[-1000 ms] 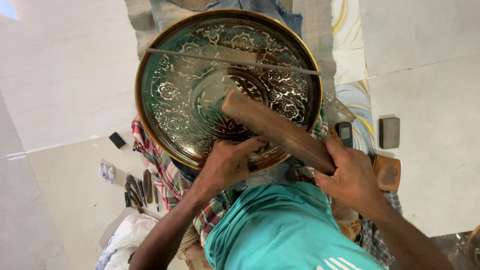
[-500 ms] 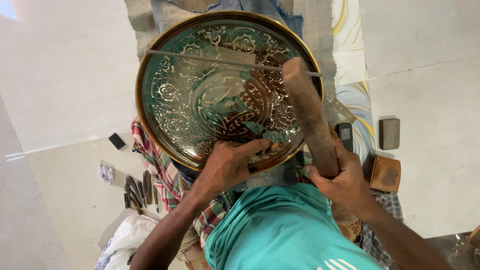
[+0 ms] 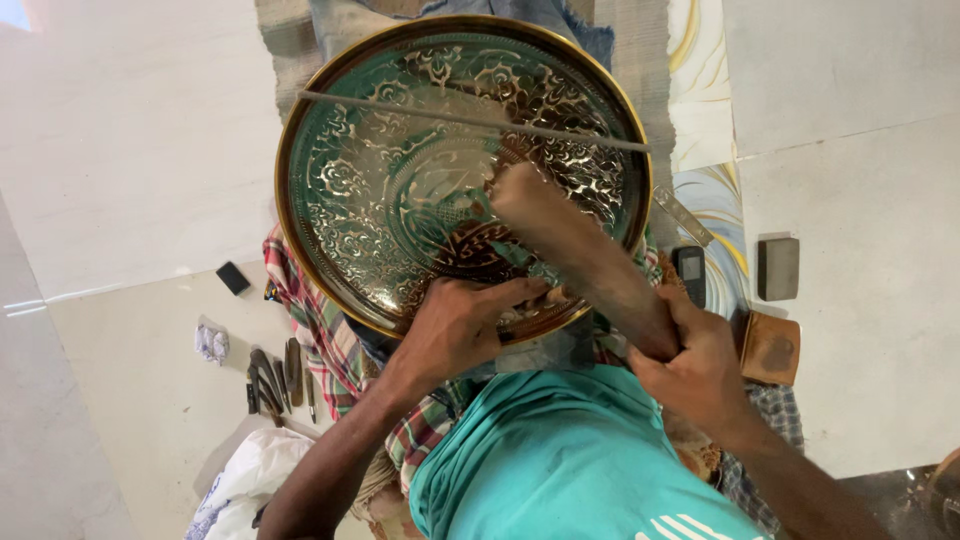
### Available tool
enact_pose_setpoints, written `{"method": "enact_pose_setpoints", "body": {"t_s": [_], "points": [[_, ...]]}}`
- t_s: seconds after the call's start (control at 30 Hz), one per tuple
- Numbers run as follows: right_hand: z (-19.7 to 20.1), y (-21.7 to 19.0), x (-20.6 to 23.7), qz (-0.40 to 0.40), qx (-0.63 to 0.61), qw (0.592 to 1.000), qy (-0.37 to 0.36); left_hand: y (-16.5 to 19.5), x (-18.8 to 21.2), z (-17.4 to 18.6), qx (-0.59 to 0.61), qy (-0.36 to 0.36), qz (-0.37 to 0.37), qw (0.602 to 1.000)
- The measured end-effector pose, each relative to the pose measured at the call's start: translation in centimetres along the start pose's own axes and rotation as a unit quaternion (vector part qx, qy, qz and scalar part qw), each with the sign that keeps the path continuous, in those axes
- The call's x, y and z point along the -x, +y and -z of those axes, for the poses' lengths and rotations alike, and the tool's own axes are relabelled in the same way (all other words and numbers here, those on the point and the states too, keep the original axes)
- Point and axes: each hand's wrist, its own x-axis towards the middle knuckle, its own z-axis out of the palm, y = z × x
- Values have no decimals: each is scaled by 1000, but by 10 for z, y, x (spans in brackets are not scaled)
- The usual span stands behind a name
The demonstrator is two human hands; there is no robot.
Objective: The person sits on the floor with an engraved brass plate on their lap and hammers a small punch along the embossed pattern using a wooden mallet, repositioning the punch by hand to work different areas of the decorative design.
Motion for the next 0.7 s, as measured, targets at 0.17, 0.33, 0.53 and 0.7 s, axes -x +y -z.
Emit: {"method": "enact_pose_setpoints", "body": {"t_s": [0.17, 0.33, 0.53, 0.7], "points": [[2, 12, 6, 35, 117, 992, 0, -2, 2, 2, -12, -15, -4, 1000], [-5, 31, 5, -21, -22, 999, 31, -6, 5, -2, -11, 38, -44, 998], [-9, 34, 6, 22, -104, 993, 53, -10, 3, -4, 1, 50, -21, 999], [17, 18, -4, -9, 15, 999, -40, -11, 2, -6, -46, -11, 54, 997]]}}
